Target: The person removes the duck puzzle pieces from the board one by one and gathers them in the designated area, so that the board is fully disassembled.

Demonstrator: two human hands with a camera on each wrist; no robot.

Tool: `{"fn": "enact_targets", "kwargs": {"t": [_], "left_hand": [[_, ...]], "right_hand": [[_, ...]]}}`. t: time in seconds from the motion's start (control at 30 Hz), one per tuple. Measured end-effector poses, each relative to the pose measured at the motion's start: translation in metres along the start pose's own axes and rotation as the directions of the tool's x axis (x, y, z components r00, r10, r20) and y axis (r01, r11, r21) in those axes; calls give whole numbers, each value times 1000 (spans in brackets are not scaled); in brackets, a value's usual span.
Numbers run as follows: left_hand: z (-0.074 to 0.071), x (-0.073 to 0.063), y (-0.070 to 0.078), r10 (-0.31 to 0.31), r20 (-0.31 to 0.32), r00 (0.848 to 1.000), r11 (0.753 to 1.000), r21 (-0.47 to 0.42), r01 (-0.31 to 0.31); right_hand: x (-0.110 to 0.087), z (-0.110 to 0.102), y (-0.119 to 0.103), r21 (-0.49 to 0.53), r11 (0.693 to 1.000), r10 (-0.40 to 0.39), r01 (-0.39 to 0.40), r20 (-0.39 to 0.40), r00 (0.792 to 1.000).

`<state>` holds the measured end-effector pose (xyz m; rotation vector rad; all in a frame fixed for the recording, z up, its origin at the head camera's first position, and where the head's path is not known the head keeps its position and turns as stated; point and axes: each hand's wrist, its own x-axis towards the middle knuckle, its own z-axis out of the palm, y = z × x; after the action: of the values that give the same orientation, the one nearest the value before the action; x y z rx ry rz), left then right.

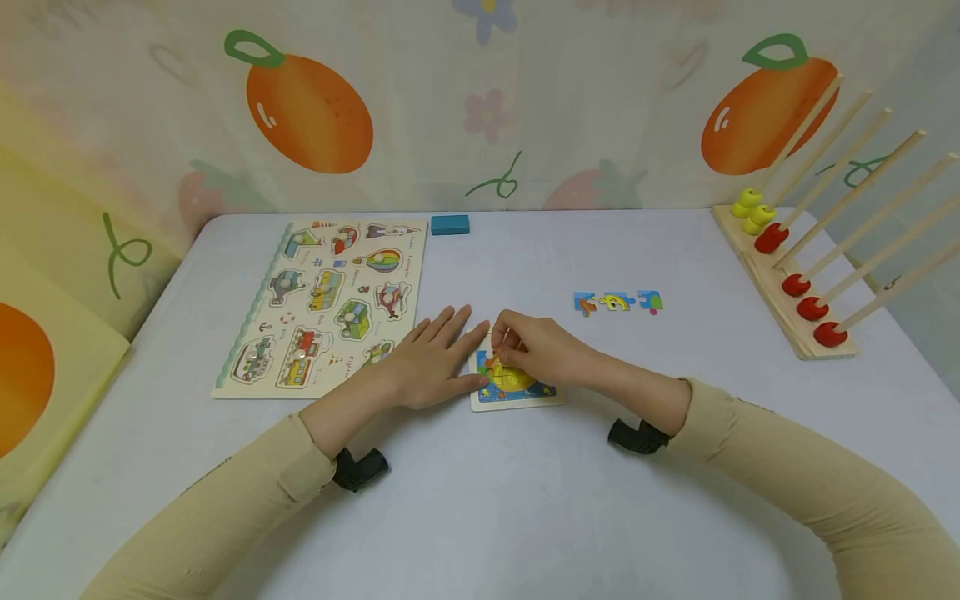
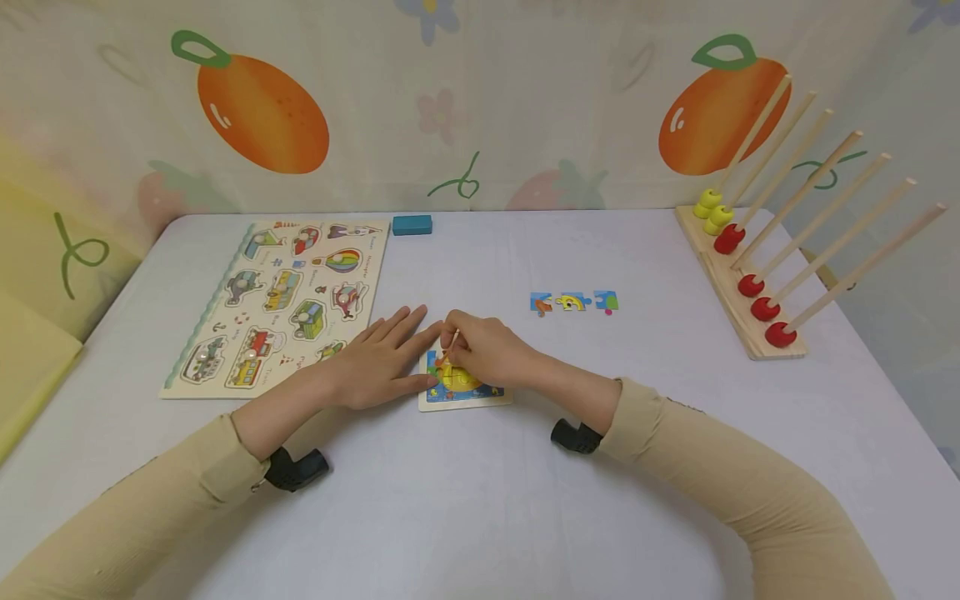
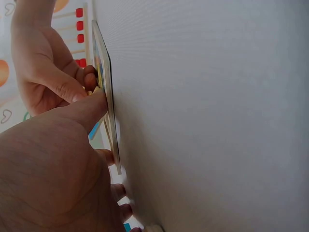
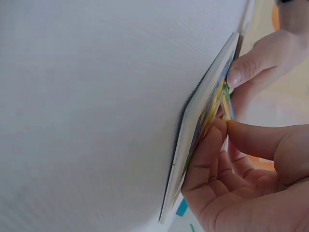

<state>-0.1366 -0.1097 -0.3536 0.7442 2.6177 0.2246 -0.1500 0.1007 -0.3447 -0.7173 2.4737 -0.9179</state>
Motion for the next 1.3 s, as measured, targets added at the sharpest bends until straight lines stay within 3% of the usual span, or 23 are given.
{"fn": "enact_targets", "kwargs": {"t": [0.37,0.73,1.3], "left_hand": [[0,0,1,-7,10,1000,1000,13,7],[0,-1,1,0,4,1000,1000,14,0],[1,1,0,-3,-1,1000,1000,7,3]], "right_hand": [[1,-7,-1,64,998,18,-18,-7,1000],[-2,-23,-1,230,971,67,-61,-16,998],[-11,-46,17,253,963,112,-89,-79,991]]}}
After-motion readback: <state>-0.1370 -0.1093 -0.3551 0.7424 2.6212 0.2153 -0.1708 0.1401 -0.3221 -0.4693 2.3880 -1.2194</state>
